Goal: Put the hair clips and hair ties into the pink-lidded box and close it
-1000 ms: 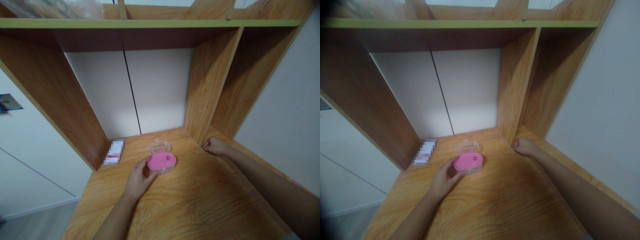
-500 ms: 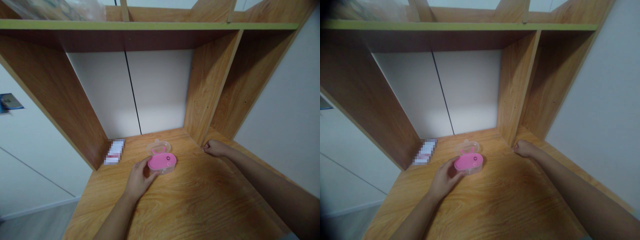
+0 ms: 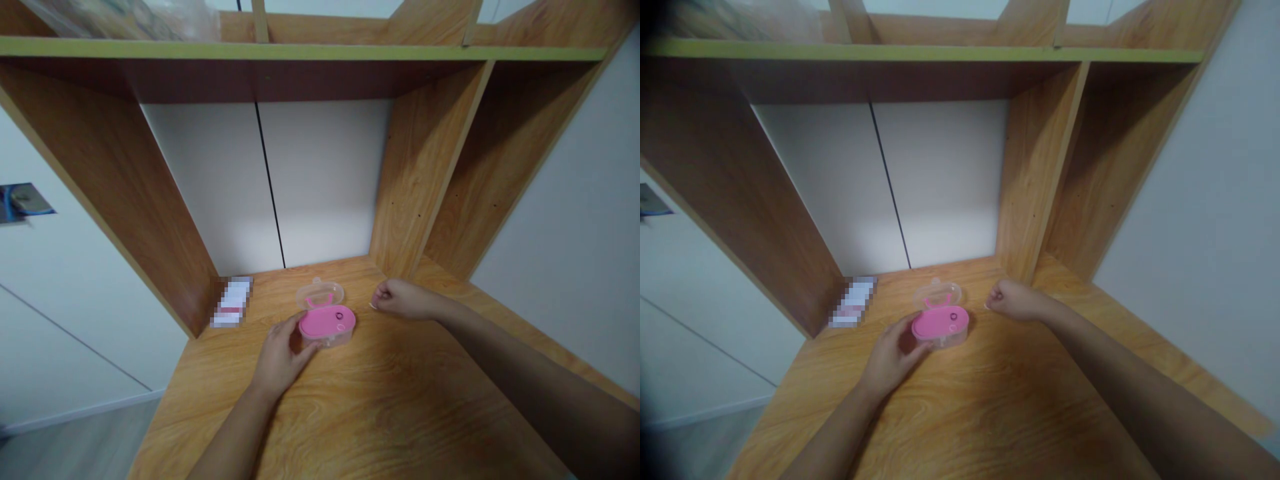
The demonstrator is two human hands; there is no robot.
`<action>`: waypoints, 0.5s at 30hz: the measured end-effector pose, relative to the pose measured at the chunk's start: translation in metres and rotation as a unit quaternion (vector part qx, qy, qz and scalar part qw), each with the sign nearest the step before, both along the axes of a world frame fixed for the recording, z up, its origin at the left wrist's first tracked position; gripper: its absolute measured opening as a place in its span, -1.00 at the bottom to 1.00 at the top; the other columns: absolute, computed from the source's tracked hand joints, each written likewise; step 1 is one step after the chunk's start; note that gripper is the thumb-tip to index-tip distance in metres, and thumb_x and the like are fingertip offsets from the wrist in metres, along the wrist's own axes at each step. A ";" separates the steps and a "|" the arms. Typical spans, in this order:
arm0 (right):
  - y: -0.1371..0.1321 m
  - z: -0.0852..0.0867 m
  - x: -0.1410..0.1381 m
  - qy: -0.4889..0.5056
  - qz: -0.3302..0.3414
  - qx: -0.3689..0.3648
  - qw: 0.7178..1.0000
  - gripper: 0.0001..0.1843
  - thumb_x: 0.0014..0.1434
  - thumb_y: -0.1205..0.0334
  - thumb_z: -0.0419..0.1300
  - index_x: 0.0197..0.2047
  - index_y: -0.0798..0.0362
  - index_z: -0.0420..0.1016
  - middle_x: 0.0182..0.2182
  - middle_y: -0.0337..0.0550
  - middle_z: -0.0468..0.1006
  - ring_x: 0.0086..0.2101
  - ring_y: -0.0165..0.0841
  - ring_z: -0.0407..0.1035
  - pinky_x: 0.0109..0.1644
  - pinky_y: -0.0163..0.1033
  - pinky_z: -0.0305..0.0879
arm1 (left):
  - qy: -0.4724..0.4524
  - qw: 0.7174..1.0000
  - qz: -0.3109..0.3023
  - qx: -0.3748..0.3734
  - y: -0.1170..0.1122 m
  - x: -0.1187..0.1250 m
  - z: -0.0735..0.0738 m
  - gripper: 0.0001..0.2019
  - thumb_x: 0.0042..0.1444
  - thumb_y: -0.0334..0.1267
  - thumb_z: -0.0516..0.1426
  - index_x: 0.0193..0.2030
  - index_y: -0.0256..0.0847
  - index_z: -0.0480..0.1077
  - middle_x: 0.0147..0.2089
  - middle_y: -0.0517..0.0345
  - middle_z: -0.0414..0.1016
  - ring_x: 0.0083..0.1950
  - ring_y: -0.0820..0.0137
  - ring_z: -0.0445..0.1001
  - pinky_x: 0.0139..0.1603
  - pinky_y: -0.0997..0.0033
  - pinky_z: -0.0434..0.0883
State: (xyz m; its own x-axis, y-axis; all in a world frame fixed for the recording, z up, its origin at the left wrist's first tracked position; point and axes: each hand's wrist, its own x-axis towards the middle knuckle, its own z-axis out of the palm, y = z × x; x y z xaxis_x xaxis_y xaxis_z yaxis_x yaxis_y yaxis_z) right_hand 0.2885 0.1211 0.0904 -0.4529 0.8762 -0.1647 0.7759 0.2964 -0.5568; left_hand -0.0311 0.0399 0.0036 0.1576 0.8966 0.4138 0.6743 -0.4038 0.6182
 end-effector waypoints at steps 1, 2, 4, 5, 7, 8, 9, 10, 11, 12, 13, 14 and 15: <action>-0.003 0.005 -0.014 0.005 0.001 0.008 1.000 -0.72 0.11 0.05 0.15 -0.50 0.08 0.40 -0.63 -0.32 0.34 -0.58 -0.46 0.16 -0.51 -0.34 -0.01 | 0.000 1.000 0.000 0.001 0.000 0.000 0.000 -0.40 0.11 -0.03 0.29 0.26 -0.12 0.33 0.18 -0.08 0.53 0.16 0.10 0.51 0.22 0.01 0.41; -0.006 0.010 -0.027 0.005 0.001 0.018 1.000 -0.75 0.10 0.09 0.16 -0.46 0.08 0.46 -0.59 -0.29 0.43 -0.56 -0.44 0.23 -0.49 -0.35 0.03 | 0.000 1.000 -0.001 0.003 0.000 0.000 0.001 -0.40 0.11 -0.03 0.29 0.26 -0.12 0.33 0.18 -0.07 0.53 0.16 0.10 0.51 0.22 0.01 0.41; -0.013 0.020 -0.053 -0.010 0.007 0.058 0.998 -0.80 0.10 0.14 0.18 -0.39 0.08 0.53 -0.50 -0.23 0.56 -0.50 -0.41 0.34 -0.46 -0.35 0.08 | -0.002 1.000 -0.005 0.008 0.000 0.000 0.001 -0.41 0.11 -0.04 0.29 0.26 -0.12 0.33 0.18 -0.07 0.53 0.15 0.11 0.51 0.21 0.02 0.41; -0.016 0.024 -0.066 -0.027 0.020 0.080 0.996 -0.82 0.10 0.16 0.19 -0.37 0.08 0.56 -0.47 -0.20 0.59 -0.48 -0.39 0.37 -0.44 -0.35 0.09 | -0.003 1.000 -0.007 0.010 0.000 0.001 0.001 -0.41 0.11 -0.05 0.30 0.26 -0.12 0.33 0.18 -0.07 0.53 0.16 0.11 0.51 0.21 0.03 0.41; -0.021 0.031 -0.087 -0.071 0.046 0.124 0.989 -0.83 0.11 0.20 0.19 -0.37 0.08 0.58 -0.44 -0.15 0.63 -0.45 -0.37 0.42 -0.43 -0.34 0.09 | -0.007 1.000 -0.009 0.016 0.001 0.001 0.001 -0.41 0.11 -0.05 0.30 0.26 -0.11 0.33 0.19 -0.07 0.52 0.16 0.11 0.51 0.22 0.03 0.41; -0.023 0.033 -0.095 -0.094 0.058 0.143 0.984 -0.82 0.12 0.21 0.18 -0.38 0.07 0.59 -0.43 -0.13 0.64 -0.44 -0.36 0.43 -0.42 -0.34 0.09 | -0.008 1.000 -0.009 0.017 0.001 0.001 0.001 -0.41 0.11 -0.05 0.30 0.26 -0.11 0.34 0.19 -0.07 0.52 0.16 0.11 0.51 0.22 0.03 0.41; -0.025 0.034 -0.103 -0.115 0.066 0.160 0.978 -0.81 0.13 0.21 0.17 -0.38 0.07 0.60 -0.41 -0.10 0.65 -0.42 -0.34 0.44 -0.42 -0.33 0.10 | -0.009 1.000 -0.009 0.016 0.001 0.001 0.000 -0.41 0.11 -0.04 0.29 0.26 -0.11 0.34 0.19 -0.07 0.52 0.16 0.11 0.51 0.22 0.02 0.41; -0.026 0.034 -0.108 -0.134 0.073 0.174 0.973 -0.79 0.15 0.21 0.15 -0.37 0.06 0.61 -0.40 -0.08 0.66 -0.41 -0.32 0.46 -0.41 -0.31 0.11 | -0.008 1.000 -0.008 0.016 0.001 0.001 0.000 -0.41 0.10 -0.04 0.29 0.26 -0.10 0.34 0.19 -0.06 0.52 0.16 0.11 0.51 0.22 0.02 0.41; -0.026 0.034 -0.112 -0.151 0.079 0.184 0.968 -0.77 0.16 0.21 0.14 -0.36 0.06 0.62 -0.38 -0.06 0.66 -0.39 -0.30 0.47 -0.39 -0.30 0.12 | -0.007 1.000 -0.006 0.017 0.001 0.000 0.001 -0.41 0.10 -0.04 0.29 0.26 -0.10 0.34 0.19 -0.06 0.53 0.15 0.11 0.52 0.21 0.02 0.41; -0.026 0.032 -0.115 -0.165 0.083 0.191 0.964 -0.75 0.18 0.20 0.12 -0.35 0.06 0.63 -0.36 -0.03 0.67 -0.37 -0.28 0.48 -0.38 -0.29 0.14 | -0.005 1.000 -0.005 0.017 0.001 0.000 0.001 -0.41 0.10 -0.04 0.30 0.25 -0.11 0.34 0.18 -0.06 0.53 0.15 0.10 0.51 0.21 0.02 0.41; -0.026 0.031 -0.117 -0.177 0.086 0.197 0.961 -0.75 0.18 0.21 0.12 -0.33 0.06 0.63 -0.34 -0.01 0.67 -0.35 -0.26 0.48 -0.37 -0.29 0.14 | -0.004 1.000 -0.005 0.017 0.001 0.000 0.001 -0.41 0.10 -0.04 0.30 0.25 -0.11 0.35 0.18 -0.06 0.53 0.15 0.11 0.52 0.21 0.02 0.41; -0.026 0.029 -0.118 -0.185 0.088 0.201 0.958 -0.74 0.18 0.21 0.11 -0.32 0.06 0.64 -0.33 0.00 0.67 -0.34 -0.25 0.49 -0.36 -0.29 0.14 | -0.003 1.000 -0.005 0.017 0.001 0.000 0.001 -0.41 0.10 -0.04 0.30 0.25 -0.12 0.35 0.17 -0.06 0.53 0.14 0.11 0.52 0.20 0.02 0.41; -0.025 0.027 -0.119 -0.190 0.088 0.203 0.957 -0.74 0.18 0.22 0.11 -0.31 0.07 0.64 -0.31 0.01 0.67 -0.33 -0.25 0.49 -0.37 -0.29 0.13 | -0.002 1.000 -0.005 0.017 0.001 0.000 0.001 -0.41 0.09 -0.05 0.30 0.25 -0.13 0.35 0.17 -0.06 0.54 0.13 0.11 0.52 0.20 0.03 0.42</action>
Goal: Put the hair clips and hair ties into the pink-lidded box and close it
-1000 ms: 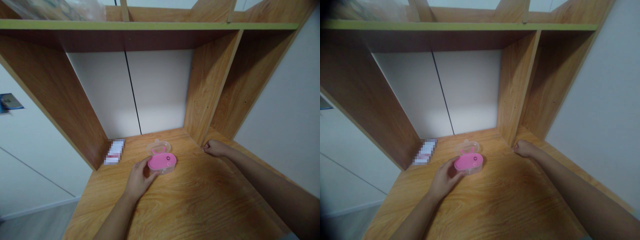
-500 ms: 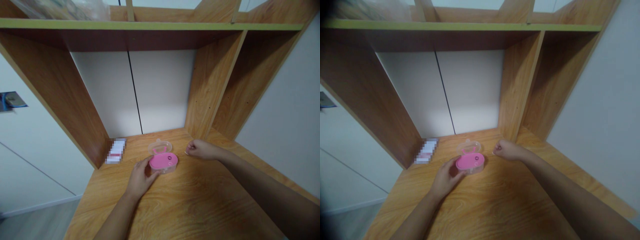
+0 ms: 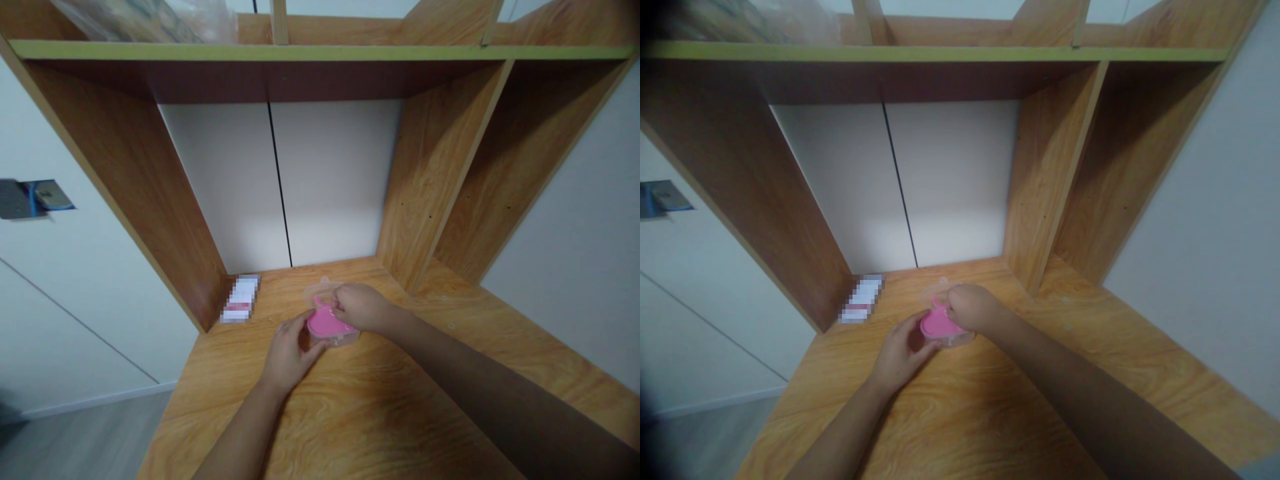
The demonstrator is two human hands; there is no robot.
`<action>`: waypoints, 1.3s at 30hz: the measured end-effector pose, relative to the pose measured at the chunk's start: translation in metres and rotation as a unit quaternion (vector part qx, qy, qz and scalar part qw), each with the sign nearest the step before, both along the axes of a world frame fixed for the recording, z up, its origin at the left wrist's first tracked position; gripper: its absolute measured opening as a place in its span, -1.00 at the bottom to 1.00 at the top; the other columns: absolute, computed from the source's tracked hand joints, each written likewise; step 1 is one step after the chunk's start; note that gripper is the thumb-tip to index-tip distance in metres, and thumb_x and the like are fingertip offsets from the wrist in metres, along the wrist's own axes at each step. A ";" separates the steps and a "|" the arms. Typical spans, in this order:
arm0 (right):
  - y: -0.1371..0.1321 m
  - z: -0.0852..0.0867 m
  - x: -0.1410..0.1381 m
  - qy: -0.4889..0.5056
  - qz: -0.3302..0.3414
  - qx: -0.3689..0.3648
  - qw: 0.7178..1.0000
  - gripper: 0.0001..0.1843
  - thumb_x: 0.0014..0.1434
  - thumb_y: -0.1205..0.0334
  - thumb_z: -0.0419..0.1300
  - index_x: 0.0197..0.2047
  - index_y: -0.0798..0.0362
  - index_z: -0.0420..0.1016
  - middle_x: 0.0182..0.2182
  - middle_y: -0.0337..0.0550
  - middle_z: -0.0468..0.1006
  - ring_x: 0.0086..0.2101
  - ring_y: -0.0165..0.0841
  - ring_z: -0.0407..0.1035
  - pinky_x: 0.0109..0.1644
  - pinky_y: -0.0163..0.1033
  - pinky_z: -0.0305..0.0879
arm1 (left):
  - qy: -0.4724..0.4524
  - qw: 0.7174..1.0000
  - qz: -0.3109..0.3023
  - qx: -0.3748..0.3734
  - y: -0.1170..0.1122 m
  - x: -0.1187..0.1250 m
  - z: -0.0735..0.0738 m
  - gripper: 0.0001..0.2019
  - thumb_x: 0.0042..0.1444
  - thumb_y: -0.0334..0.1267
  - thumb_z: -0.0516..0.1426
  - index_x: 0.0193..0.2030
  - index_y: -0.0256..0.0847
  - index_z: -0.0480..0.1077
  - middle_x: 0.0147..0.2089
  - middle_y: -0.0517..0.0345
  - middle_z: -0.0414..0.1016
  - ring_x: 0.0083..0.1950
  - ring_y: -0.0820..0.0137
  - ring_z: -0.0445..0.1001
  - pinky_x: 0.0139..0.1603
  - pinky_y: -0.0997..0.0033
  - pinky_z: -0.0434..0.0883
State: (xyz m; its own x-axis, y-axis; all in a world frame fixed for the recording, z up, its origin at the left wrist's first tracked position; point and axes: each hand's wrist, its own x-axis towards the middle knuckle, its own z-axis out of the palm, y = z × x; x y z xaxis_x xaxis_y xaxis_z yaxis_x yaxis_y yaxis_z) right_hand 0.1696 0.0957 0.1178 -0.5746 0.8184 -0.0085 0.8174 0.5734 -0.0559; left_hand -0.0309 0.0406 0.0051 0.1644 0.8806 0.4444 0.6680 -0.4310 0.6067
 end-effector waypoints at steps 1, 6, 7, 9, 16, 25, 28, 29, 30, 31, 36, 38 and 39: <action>0.000 -0.001 0.000 -0.001 0.000 0.003 1.000 -0.74 0.18 0.22 0.11 -0.31 0.07 0.64 -0.31 0.01 0.67 -0.33 -0.25 0.49 -0.38 -0.29 0.11 | 0.001 1.000 0.000 -0.001 0.000 0.000 0.000 -0.41 0.09 -0.05 0.30 0.25 -0.13 0.35 0.16 -0.07 0.54 0.13 0.11 0.52 0.19 0.04 0.42; 0.001 -0.001 0.005 0.016 -0.008 0.013 1.000 -0.75 0.15 0.25 0.10 -0.40 0.06 0.61 -0.38 -0.04 0.66 -0.39 -0.27 0.47 -0.44 -0.28 0.02 | 0.004 1.000 0.003 -0.001 0.000 0.000 0.000 -0.41 0.10 -0.05 0.30 0.26 -0.12 0.34 0.16 -0.06 0.54 0.14 0.10 0.51 0.20 0.03 0.42; 0.000 0.000 0.007 0.026 -0.011 0.013 1.000 -0.76 0.14 0.26 0.10 -0.40 0.05 0.61 -0.39 -0.05 0.66 -0.39 -0.28 0.46 -0.43 -0.28 0.02 | 0.004 1.000 0.002 -0.002 0.000 0.000 0.000 -0.41 0.10 -0.04 0.29 0.26 -0.12 0.34 0.17 -0.06 0.54 0.15 0.10 0.51 0.20 0.02 0.42; 0.001 0.004 0.014 0.051 -0.018 0.010 0.999 -0.76 0.15 0.27 0.10 -0.38 0.05 0.61 -0.37 -0.07 0.66 -0.39 -0.30 0.45 -0.40 -0.29 0.06 | 0.004 1.000 0.001 -0.006 0.000 0.001 0.001 -0.41 0.11 -0.02 0.29 0.26 -0.12 0.34 0.17 -0.07 0.54 0.15 0.10 0.52 0.21 0.02 0.42; 0.013 0.009 0.088 0.146 -0.088 0.014 0.985 -0.75 0.17 0.19 0.14 -0.22 0.08 0.63 -0.35 -0.08 0.66 -0.32 -0.26 0.47 -0.27 -0.30 0.21 | -0.004 1.000 -0.002 -0.006 0.000 0.000 0.000 -0.42 0.11 -0.06 0.30 0.25 -0.13 0.34 0.21 -0.06 0.51 0.18 0.12 0.50 0.25 0.01 0.40; 0.028 -0.020 0.213 0.117 -0.230 -0.036 0.965 -0.81 0.07 0.16 0.17 -0.35 0.04 0.58 -0.40 -0.12 0.64 -0.38 -0.25 0.49 -0.31 -0.26 0.25 | -0.001 1.000 0.006 -0.019 -0.001 0.000 -0.001 -0.42 0.12 -0.03 0.29 0.26 -0.12 0.34 0.18 -0.05 0.53 0.15 0.12 0.51 0.22 0.04 0.41; 0.022 -0.032 0.223 0.118 -0.246 -0.057 0.960 -0.81 0.05 0.15 0.18 -0.34 0.03 0.58 -0.40 -0.13 0.65 -0.39 -0.25 0.49 -0.31 -0.25 0.26 | 0.000 1.000 0.008 -0.022 -0.002 0.002 0.000 -0.43 0.12 -0.01 0.28 0.24 -0.11 0.35 0.17 -0.05 0.54 0.14 0.11 0.52 0.20 0.03 0.42; 0.019 -0.035 0.221 0.125 -0.245 -0.062 0.959 -0.81 0.05 0.15 0.19 -0.34 0.03 0.58 -0.39 -0.13 0.65 -0.38 -0.26 0.49 -0.31 -0.25 0.26 | 0.000 1.000 0.009 -0.021 -0.002 0.002 0.001 -0.43 0.12 -0.01 0.28 0.24 -0.11 0.35 0.16 -0.05 0.54 0.14 0.11 0.52 0.19 0.03 0.42; 0.017 -0.036 0.217 0.133 -0.240 -0.067 0.959 -0.81 0.05 0.15 0.19 -0.33 0.03 0.59 -0.39 -0.13 0.65 -0.38 -0.26 0.49 -0.31 -0.26 0.26 | -0.002 1.000 0.009 -0.020 -0.002 0.002 0.001 -0.43 0.12 -0.01 0.28 0.24 -0.12 0.35 0.16 -0.06 0.54 0.13 0.11 0.52 0.19 0.03 0.43; 0.014 -0.036 0.210 0.140 -0.233 -0.070 0.960 -0.81 0.06 0.15 0.19 -0.33 0.03 0.59 -0.38 -0.13 0.65 -0.37 -0.26 0.49 -0.31 -0.27 0.25 | -0.004 1.000 0.008 -0.019 -0.002 0.002 0.001 -0.43 0.12 -0.01 0.28 0.24 -0.12 0.35 0.16 -0.06 0.54 0.13 0.11 0.52 0.19 0.03 0.43; 0.000 -0.019 0.147 0.152 -0.181 -0.070 0.969 -0.79 0.11 0.15 0.17 -0.35 0.06 0.60 -0.40 -0.14 0.66 -0.40 -0.31 0.49 -0.38 -0.31 0.21 | -0.011 1.000 0.002 -0.022 -0.002 0.003 0.003 -0.43 0.12 -0.01 0.29 0.23 -0.13 0.36 0.15 -0.07 0.55 0.11 0.12 0.53 0.18 0.03 0.43; -0.006 -0.009 0.115 0.157 -0.136 -0.062 0.976 -0.78 0.12 0.16 0.17 -0.34 0.06 0.61 -0.40 -0.15 0.66 -0.41 -0.34 0.48 -0.38 -0.32 0.20 | -0.010 1.000 0.000 -0.026 -0.001 0.003 0.002 -0.43 0.13 0.00 0.28 0.24 -0.12 0.35 0.15 -0.06 0.55 0.11 0.13 0.53 0.18 0.04 0.44; -0.009 -0.005 0.099 0.159 -0.118 -0.060 0.978 -0.78 0.12 0.16 0.17 -0.35 0.06 0.62 -0.43 -0.17 0.65 -0.43 -0.35 0.47 -0.39 -0.33 0.19 | -0.009 1.000 0.001 -0.027 -0.001 0.003 0.002 -0.43 0.13 -0.01 0.28 0.24 -0.11 0.35 0.16 -0.05 0.54 0.12 0.13 0.53 0.19 0.04 0.43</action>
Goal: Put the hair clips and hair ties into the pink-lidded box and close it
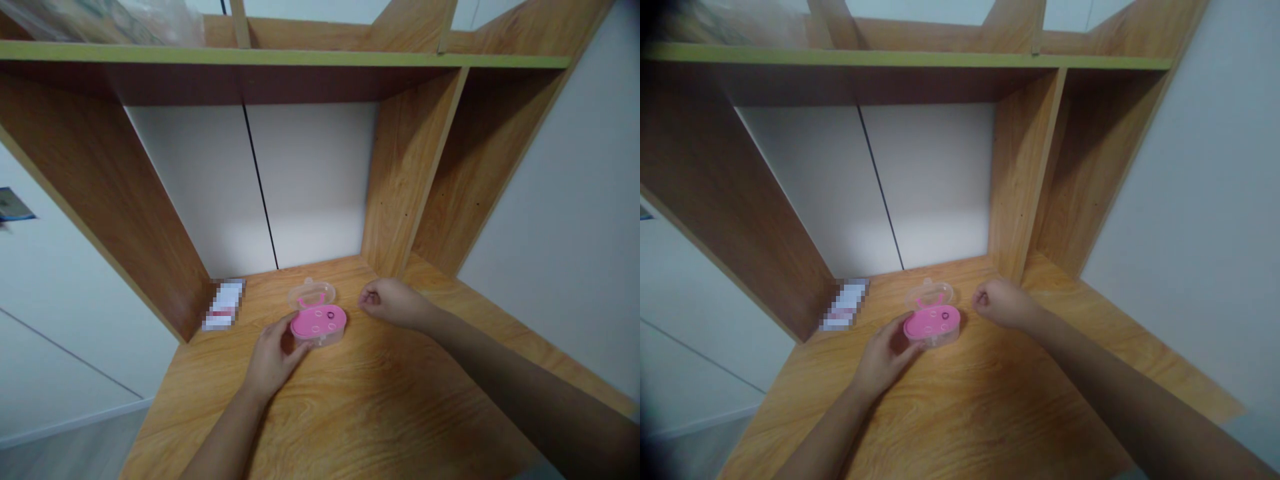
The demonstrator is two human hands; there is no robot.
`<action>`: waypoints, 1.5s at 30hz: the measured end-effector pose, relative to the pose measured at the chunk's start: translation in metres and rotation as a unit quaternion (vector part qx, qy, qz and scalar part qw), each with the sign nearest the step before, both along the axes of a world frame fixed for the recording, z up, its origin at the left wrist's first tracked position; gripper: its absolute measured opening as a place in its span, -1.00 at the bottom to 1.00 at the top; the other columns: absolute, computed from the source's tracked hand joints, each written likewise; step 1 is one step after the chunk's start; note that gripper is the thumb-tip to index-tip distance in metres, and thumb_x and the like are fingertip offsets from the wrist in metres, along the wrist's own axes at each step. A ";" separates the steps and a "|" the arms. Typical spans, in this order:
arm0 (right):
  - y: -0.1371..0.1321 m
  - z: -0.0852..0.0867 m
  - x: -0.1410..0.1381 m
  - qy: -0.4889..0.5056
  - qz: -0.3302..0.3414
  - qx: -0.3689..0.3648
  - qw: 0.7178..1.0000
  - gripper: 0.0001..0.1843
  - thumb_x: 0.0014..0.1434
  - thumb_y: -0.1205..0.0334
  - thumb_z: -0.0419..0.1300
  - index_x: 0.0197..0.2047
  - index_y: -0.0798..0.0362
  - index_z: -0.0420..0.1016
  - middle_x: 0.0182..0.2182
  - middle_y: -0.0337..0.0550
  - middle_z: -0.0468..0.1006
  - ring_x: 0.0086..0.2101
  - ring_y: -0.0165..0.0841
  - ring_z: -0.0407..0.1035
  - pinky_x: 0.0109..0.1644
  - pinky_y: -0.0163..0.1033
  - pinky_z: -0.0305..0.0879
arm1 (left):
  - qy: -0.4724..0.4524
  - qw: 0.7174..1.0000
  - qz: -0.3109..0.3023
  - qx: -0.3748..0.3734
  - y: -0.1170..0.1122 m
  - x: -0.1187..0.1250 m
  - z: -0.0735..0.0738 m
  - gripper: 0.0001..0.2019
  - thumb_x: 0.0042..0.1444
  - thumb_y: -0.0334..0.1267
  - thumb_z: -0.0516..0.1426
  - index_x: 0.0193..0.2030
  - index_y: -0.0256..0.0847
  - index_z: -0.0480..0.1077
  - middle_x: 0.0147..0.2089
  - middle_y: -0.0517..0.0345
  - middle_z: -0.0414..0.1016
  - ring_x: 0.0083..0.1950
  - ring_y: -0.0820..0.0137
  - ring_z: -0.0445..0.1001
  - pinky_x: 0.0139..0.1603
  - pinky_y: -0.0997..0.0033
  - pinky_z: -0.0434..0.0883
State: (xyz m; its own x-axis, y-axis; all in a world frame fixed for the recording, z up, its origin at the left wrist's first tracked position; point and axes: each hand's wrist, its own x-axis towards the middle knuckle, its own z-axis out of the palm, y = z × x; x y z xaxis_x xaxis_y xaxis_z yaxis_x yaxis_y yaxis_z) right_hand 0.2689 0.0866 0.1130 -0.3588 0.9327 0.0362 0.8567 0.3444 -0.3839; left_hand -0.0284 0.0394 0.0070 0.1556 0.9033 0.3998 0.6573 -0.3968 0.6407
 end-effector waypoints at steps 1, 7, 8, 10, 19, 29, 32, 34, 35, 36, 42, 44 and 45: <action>-0.003 0.004 -0.015 0.005 0.023 0.003 1.000 -0.79 0.12 0.16 0.18 -0.34 0.05 0.62 -0.43 -0.18 0.66 -0.44 -0.36 0.47 -0.40 -0.34 0.18 | 0.002 1.000 0.001 0.000 0.000 0.000 -0.001 -0.43 0.13 -0.01 0.28 0.25 -0.11 0.34 0.16 -0.05 0.54 0.12 0.13 0.53 0.19 0.04 0.43; -0.007 0.012 -0.078 -0.045 0.135 0.028 0.989 -0.79 0.05 0.28 0.19 -0.32 0.01 0.67 -0.42 -0.19 0.67 -0.43 -0.37 0.46 -0.42 -0.33 0.11 | 0.010 1.000 0.002 0.013 0.002 -0.002 -0.006 -0.41 0.13 -0.02 0.28 0.27 -0.11 0.33 0.18 -0.05 0.53 0.15 0.12 0.51 0.20 0.03 0.42; -0.006 0.012 -0.083 -0.059 0.140 0.035 0.988 -0.79 0.05 0.28 0.19 -0.33 0.01 0.67 -0.41 -0.18 0.67 -0.42 -0.36 0.46 -0.42 -0.33 0.10 | 0.010 1.000 0.002 0.016 0.002 -0.002 -0.005 -0.41 0.12 -0.02 0.28 0.27 -0.11 0.33 0.19 -0.06 0.52 0.15 0.12 0.51 0.21 0.03 0.42; -0.003 0.011 -0.090 -0.090 0.149 0.045 0.984 -0.80 0.04 0.26 0.19 -0.37 0.02 0.67 -0.41 -0.16 0.67 -0.42 -0.35 0.46 -0.42 -0.32 0.09 | 0.012 1.000 0.001 0.022 0.002 -0.002 -0.005 -0.41 0.11 -0.02 0.29 0.26 -0.12 0.34 0.20 -0.06 0.52 0.16 0.11 0.50 0.22 0.01 0.41; 0.000 0.002 -0.099 -0.153 0.175 0.049 0.971 -0.83 0.06 0.24 0.19 -0.34 0.03 0.62 -0.35 -0.16 0.67 -0.41 -0.36 0.46 -0.42 -0.32 0.09 | 0.020 0.999 -0.004 0.029 0.001 -0.003 -0.003 -0.41 0.11 -0.04 0.29 0.26 -0.12 0.33 0.17 -0.06 0.54 0.13 0.12 0.52 0.19 0.04 0.43; 0.013 0.016 -0.096 -0.210 0.136 0.049 0.967 -0.77 0.12 0.20 0.13 -0.35 0.07 0.62 -0.36 -0.04 0.67 -0.40 -0.30 0.47 -0.43 -0.28 0.04 | 0.019 0.999 -0.005 0.032 0.001 -0.002 -0.001 -0.42 0.10 -0.07 0.30 0.24 -0.14 0.35 0.14 -0.07 0.55 0.12 0.11 0.52 0.19 0.02 0.43; 0.020 0.015 -0.094 -0.214 0.107 0.052 0.970 -0.77 0.11 0.18 0.15 -0.34 0.07 0.63 -0.36 -0.02 0.68 -0.39 -0.28 0.49 -0.44 -0.28 0.04 | 0.018 0.999 -0.004 0.034 0.000 -0.002 -0.001 -0.42 0.10 -0.06 0.30 0.24 -0.14 0.34 0.14 -0.07 0.55 0.12 0.12 0.53 0.19 0.01 0.42; 0.022 0.012 -0.094 -0.216 0.103 0.050 0.970 -0.77 0.11 0.17 0.16 -0.34 0.07 0.63 -0.35 -0.01 0.68 -0.38 -0.27 0.50 -0.44 -0.28 0.04 | 0.018 0.999 -0.003 0.036 0.001 -0.002 -0.002 -0.42 0.10 -0.05 0.30 0.24 -0.13 0.34 0.15 -0.06 0.55 0.12 0.12 0.53 0.19 0.02 0.43; 0.022 0.010 -0.095 -0.216 0.103 0.050 0.970 -0.77 0.12 0.16 0.16 -0.34 0.07 0.63 -0.35 0.00 0.68 -0.38 -0.27 0.50 -0.44 -0.29 0.05 | 0.018 0.999 -0.003 0.037 0.001 -0.002 -0.002 -0.43 0.11 -0.06 0.30 0.24 -0.12 0.34 0.15 -0.05 0.55 0.11 0.12 0.53 0.19 0.02 0.43; 0.022 0.009 -0.096 -0.216 0.102 0.051 0.970 -0.76 0.13 0.16 0.16 -0.34 0.07 0.63 -0.34 0.00 0.68 -0.37 -0.26 0.51 -0.44 -0.29 0.05 | 0.019 0.999 -0.003 0.039 0.001 -0.003 -0.003 -0.43 0.10 -0.06 0.30 0.24 -0.11 0.34 0.15 -0.05 0.55 0.11 0.12 0.53 0.19 0.03 0.43; 0.019 0.011 -0.090 -0.175 0.097 0.047 0.979 -0.77 0.15 0.22 0.14 -0.34 0.04 0.63 -0.38 -0.10 0.68 -0.39 -0.32 0.50 -0.43 -0.31 0.06 | 0.017 0.999 0.000 0.037 0.001 -0.002 -0.002 -0.43 0.11 -0.03 0.29 0.24 -0.12 0.35 0.14 -0.06 0.56 0.11 0.11 0.54 0.18 0.02 0.44; 0.021 0.016 -0.078 -0.124 0.083 0.050 0.987 -0.77 0.17 0.23 0.13 -0.31 0.04 0.64 -0.37 -0.13 0.68 -0.39 -0.34 0.49 -0.41 -0.32 0.09 | 0.017 0.999 -0.002 0.033 0.000 -0.002 -0.001 -0.43 0.11 -0.03 0.29 0.24 -0.11 0.35 0.16 -0.05 0.55 0.13 0.11 0.53 0.20 0.02 0.43; 0.021 0.019 -0.070 -0.097 0.073 0.054 0.991 -0.77 0.17 0.22 0.13 -0.28 0.04 0.64 -0.36 -0.14 0.68 -0.38 -0.34 0.49 -0.39 -0.33 0.12 | 0.017 0.999 -0.002 0.031 0.000 -0.002 -0.001 -0.42 0.11 -0.04 0.29 0.25 -0.12 0.34 0.17 -0.05 0.54 0.14 0.11 0.52 0.21 0.02 0.42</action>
State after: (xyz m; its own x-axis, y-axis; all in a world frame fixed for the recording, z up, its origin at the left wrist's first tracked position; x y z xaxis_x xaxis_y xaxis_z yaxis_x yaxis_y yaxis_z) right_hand 0.1991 0.1078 0.1322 -0.4997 0.8647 0.0501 0.8488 0.5004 -0.1707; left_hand -0.0307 0.0391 0.0056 0.1734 0.8764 0.4494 0.6767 -0.4375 0.5922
